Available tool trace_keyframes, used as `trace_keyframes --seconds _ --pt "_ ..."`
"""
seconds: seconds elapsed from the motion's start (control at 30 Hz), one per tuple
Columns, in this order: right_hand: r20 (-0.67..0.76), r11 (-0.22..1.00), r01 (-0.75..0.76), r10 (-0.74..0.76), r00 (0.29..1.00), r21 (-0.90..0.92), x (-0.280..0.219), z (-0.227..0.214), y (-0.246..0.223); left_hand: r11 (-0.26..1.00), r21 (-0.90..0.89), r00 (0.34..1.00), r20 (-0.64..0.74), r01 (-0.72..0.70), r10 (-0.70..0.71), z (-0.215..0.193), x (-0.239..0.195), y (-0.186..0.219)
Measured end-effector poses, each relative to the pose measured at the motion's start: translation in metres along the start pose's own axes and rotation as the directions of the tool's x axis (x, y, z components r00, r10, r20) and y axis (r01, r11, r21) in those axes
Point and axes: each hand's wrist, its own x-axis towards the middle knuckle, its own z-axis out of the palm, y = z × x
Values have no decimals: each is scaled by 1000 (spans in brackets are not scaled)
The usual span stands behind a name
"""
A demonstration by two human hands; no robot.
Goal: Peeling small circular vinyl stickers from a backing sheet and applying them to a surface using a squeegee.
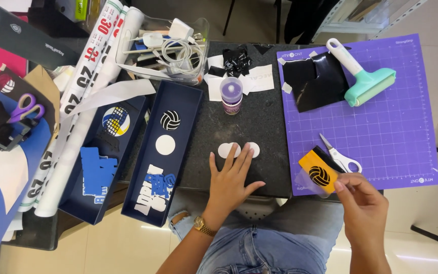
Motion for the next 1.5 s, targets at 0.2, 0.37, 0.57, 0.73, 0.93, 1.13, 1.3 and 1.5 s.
trace_keyframes --seconds 0.2,0.37,0.57,0.73,0.93,1.13,1.3,1.5 --pt "80 999 49 -47 996 -16 -4 -1 7 985 -77 987 36 -157 160 -13 -26 8" --pt "160 994 85 -74 984 -64 -11 11 7 984 -114 989 44 -136 142 -10 -40 11" --pt "224 998 -53 61 973 -40 -15 20 21 807 -566 986 102 166 -131 -25 -42 19" --pt "437 980 -195 187 880 -26 -17 35 30 152 -858 853 439 491 -282 -42 -35 29" --pt "444 981 -160 193 875 -111 -20 41 36 299 -850 864 296 433 -408 -41 -39 24" --pt "407 985 -173 167 898 -23 -14 2 42 986 -92 986 83 -140 147 -16 -31 15" --pt "325 993 -100 73 943 68 -11 -30 43 763 -637 977 -212 -109 -37 -30 -43 19" --pt "323 991 -7 -37 946 134 -16 -24 20 -379 -888 699 445 261 -560 -92 -29 53"
